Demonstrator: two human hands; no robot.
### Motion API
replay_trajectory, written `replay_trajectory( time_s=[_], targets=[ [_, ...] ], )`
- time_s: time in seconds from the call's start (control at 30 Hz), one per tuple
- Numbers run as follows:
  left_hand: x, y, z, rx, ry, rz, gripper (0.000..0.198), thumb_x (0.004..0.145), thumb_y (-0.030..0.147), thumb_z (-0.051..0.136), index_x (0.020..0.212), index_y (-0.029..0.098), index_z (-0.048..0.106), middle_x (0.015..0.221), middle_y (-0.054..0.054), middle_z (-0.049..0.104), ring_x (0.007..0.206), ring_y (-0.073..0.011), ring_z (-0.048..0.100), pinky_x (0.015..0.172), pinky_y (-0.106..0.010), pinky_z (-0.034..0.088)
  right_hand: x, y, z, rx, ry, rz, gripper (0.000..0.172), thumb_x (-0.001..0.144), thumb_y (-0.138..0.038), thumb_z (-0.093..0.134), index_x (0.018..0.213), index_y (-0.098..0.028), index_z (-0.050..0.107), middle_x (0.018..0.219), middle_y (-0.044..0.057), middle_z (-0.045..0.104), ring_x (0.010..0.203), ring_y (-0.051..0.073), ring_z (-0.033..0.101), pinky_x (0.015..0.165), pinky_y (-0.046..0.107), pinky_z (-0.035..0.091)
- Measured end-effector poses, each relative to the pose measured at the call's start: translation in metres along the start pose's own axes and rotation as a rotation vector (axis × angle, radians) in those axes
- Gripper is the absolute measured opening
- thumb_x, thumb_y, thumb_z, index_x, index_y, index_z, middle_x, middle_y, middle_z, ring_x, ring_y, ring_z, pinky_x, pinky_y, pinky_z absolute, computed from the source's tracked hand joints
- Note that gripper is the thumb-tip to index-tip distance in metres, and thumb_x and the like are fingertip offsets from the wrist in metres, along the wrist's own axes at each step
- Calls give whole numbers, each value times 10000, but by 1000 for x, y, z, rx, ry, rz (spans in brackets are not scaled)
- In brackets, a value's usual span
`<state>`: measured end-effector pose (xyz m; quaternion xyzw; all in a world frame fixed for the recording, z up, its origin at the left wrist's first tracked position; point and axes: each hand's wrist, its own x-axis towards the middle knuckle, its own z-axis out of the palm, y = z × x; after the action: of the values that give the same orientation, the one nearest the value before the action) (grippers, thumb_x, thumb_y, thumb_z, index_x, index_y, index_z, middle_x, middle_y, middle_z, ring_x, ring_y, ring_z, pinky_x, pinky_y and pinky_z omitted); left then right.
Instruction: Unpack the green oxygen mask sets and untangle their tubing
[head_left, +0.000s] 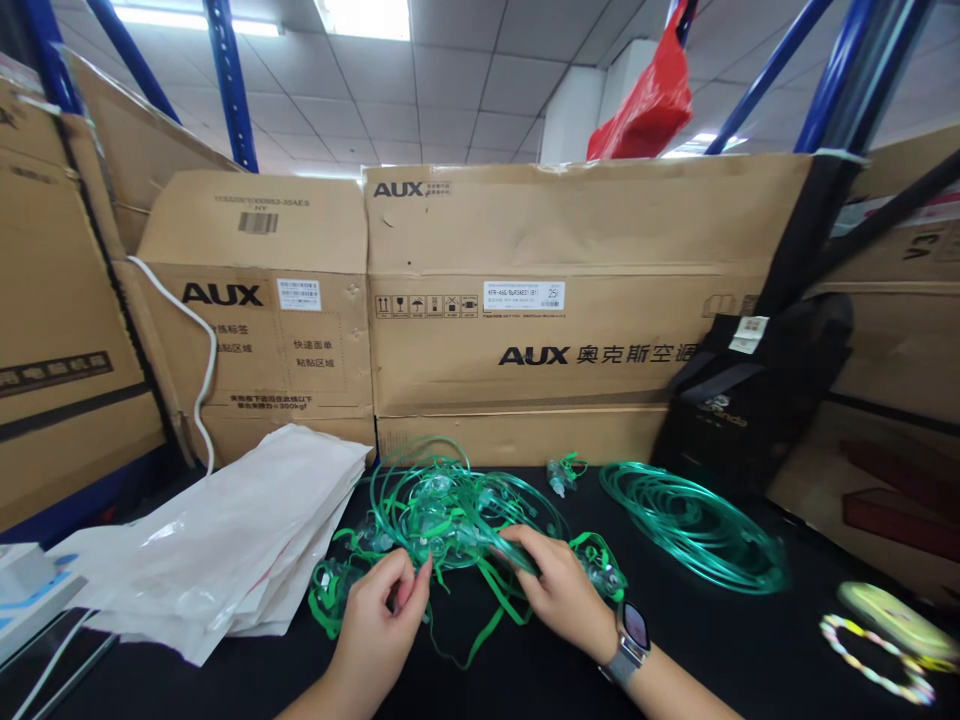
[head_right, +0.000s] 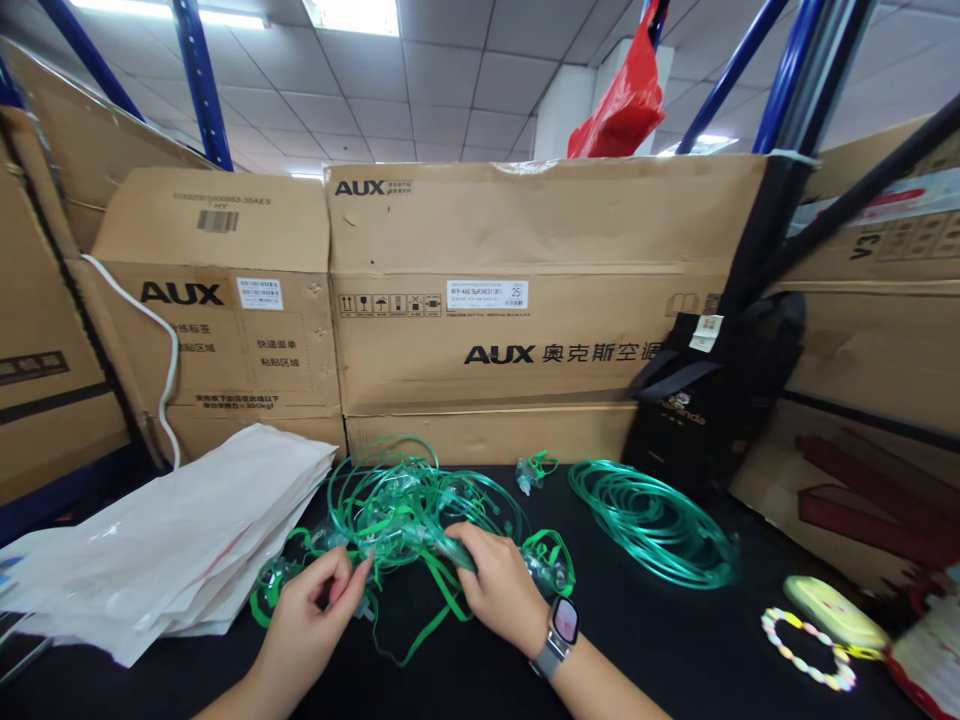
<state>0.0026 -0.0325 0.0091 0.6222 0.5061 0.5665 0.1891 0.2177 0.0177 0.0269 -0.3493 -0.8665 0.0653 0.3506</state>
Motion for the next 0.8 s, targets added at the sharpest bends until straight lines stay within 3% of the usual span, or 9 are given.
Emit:
replay_trajectory(
  time_s=[0.23, 0.6, 0.8],
  targets=[
    [3, -1, 2, -215, -32, -188, 268, 783, 401, 505, 635, 218, 377, 494, 94, 317, 398, -73, 311, 396, -196, 245, -1, 0, 0, 30, 35, 12, 312, 731, -55, 402, 980, -216, 501, 908, 37, 660, 810, 184, 629, 705, 284, 471],
    [-1, -2, -1, -83, -2, -33, 387, 787, 338, 496, 532, 226, 227, 522, 81, 239, 488, -82, 251, 503, -223, 297, 0, 2, 0, 28, 29, 19, 277, 754, -68, 411, 969, -215, 506, 900, 34, 661, 801, 180, 629, 689, 275, 468],
    [0, 2, 4, -149, 5, -106, 276, 783, 368, 508, 603, 214, 365, 539, 78, 302, 466, -80, 294, 443, -206, 265, 0, 2, -1, 24, 23, 7, 292, 743, -57, 409, 971, -216, 502, 890, 31, 661, 794, 177, 629, 690, 272, 468]
  ],
)
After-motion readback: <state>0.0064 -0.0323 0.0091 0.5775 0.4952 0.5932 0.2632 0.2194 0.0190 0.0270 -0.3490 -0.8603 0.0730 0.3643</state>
